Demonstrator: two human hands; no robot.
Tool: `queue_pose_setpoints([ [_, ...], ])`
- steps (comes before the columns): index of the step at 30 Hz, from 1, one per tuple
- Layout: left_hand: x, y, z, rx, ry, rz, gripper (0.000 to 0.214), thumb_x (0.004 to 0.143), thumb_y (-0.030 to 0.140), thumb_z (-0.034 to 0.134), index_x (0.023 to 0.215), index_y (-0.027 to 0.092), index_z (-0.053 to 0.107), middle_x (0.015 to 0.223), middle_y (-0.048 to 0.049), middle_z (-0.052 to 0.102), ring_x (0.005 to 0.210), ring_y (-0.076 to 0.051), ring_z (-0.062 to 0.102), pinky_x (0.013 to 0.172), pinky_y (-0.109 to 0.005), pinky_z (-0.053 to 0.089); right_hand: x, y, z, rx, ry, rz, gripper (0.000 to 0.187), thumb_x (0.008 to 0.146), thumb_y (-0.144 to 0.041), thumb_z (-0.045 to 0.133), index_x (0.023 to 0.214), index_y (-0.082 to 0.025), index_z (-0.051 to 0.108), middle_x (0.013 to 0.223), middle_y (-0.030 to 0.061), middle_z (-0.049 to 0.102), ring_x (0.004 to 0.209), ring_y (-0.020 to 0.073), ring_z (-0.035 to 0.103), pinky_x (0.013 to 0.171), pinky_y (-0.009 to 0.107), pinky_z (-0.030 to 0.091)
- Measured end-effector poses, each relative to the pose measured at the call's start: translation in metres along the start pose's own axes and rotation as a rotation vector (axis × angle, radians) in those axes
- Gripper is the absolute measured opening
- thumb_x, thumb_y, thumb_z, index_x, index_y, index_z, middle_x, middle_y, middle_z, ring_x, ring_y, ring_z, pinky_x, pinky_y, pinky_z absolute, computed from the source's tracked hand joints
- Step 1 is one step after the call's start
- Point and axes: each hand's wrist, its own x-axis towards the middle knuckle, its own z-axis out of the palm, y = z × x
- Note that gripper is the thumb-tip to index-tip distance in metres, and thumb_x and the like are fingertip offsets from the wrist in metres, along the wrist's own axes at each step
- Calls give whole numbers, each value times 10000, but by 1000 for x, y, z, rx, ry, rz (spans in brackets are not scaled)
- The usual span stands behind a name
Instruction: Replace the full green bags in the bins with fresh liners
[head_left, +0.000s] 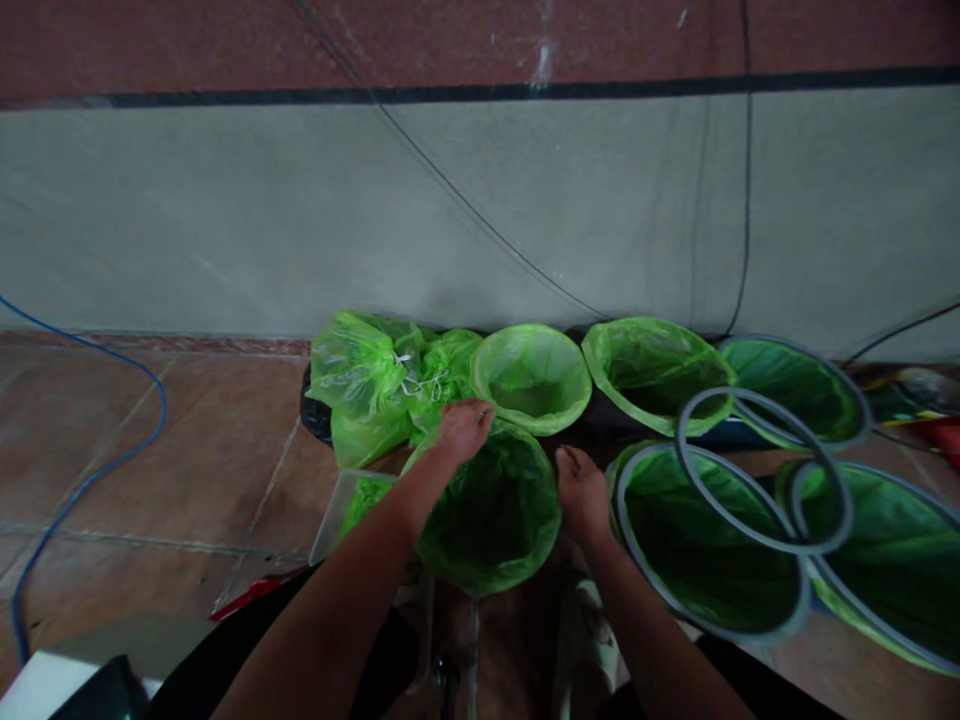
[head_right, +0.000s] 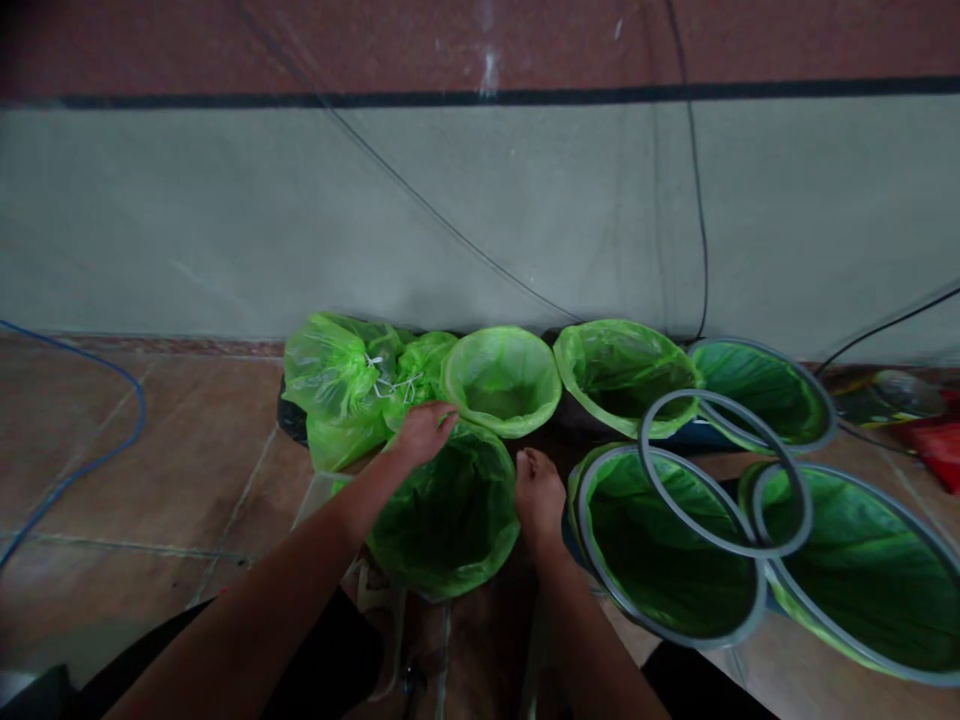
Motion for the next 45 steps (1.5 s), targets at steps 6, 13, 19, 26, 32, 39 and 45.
queue_pose_setpoints([
  [6, 12, 8, 23, 85, -114, 132, 339, 982, 338, 383, 997, 184, 685, 1005, -86, 711, 972, -199, 646, 930, -330, 461, 37, -18, 21, -26, -149, -81, 480, 941, -442, 356, 812, -168, 728, 753, 79, 721, 693, 189, 628, 663, 266, 436],
  [13, 17, -22, 37, 103, -208, 204, 293, 968, 300, 432, 1165, 163, 601, 1154, -105, 675, 1083, -204, 629, 958, -299, 457, 31, -1, 35, -265, -238, -259, 267, 912, -293, 506, 1075, -195, 692, 940, 84, 743, 835, 207, 665, 763, 274, 453],
  [19, 17, -23, 32, 150, -285, 127, 320, 923, 257, 499, 1228, 183, 559, 1206, -114, 661, 1135, -235, 610, 976, -351, 457, 31, 5, 34, -327, -276, -272, 207, 892, -211, 503, 1006, -156, 667, 845, 98, 713, 807, 224, 654, 711, 292, 436],
  [26, -8, -26, 2, 58, -88, 30, 669, 777, 258, 664, 1398, 241, 415, 1409, -101, 533, 1290, -271, 493, 1095, -455, 369, -8, 27, 19, -270, -187, -10, 197, 904, -275, 479, 852, -171, 638, 756, 75, 687, 699, 197, 623, 624, 269, 381],
  [32, -21, -38, -10, -204, 47, -170, 439, 877, 241, 544, 1310, 170, 536, 1347, -106, 600, 1214, -196, 571, 1060, -312, 422, -73, 48, 15, -114, -69, 214, 496, 874, -423, 505, 1218, -73, 575, 1023, 200, 698, 893, 292, 666, 715, 333, 468],
  [39, -4, -16, 0, -73, -36, -247, 394, 993, 327, 337, 1009, 170, 697, 1047, -90, 726, 957, -179, 668, 874, -294, 487, -13, -3, -1, 39, 50, -112, 425, 935, -379, 392, 1115, -113, 669, 1135, 151, 697, 1037, 265, 640, 945, 361, 452],
  [45, -10, -14, 23, -12, -151, -134, 359, 980, 387, 387, 1025, 218, 701, 1019, -57, 734, 938, -183, 669, 834, -281, 483, 35, -29, 25, -124, -235, -238, 319, 940, -300, 475, 1087, -151, 715, 1064, 107, 740, 970, 236, 685, 891, 309, 477],
])
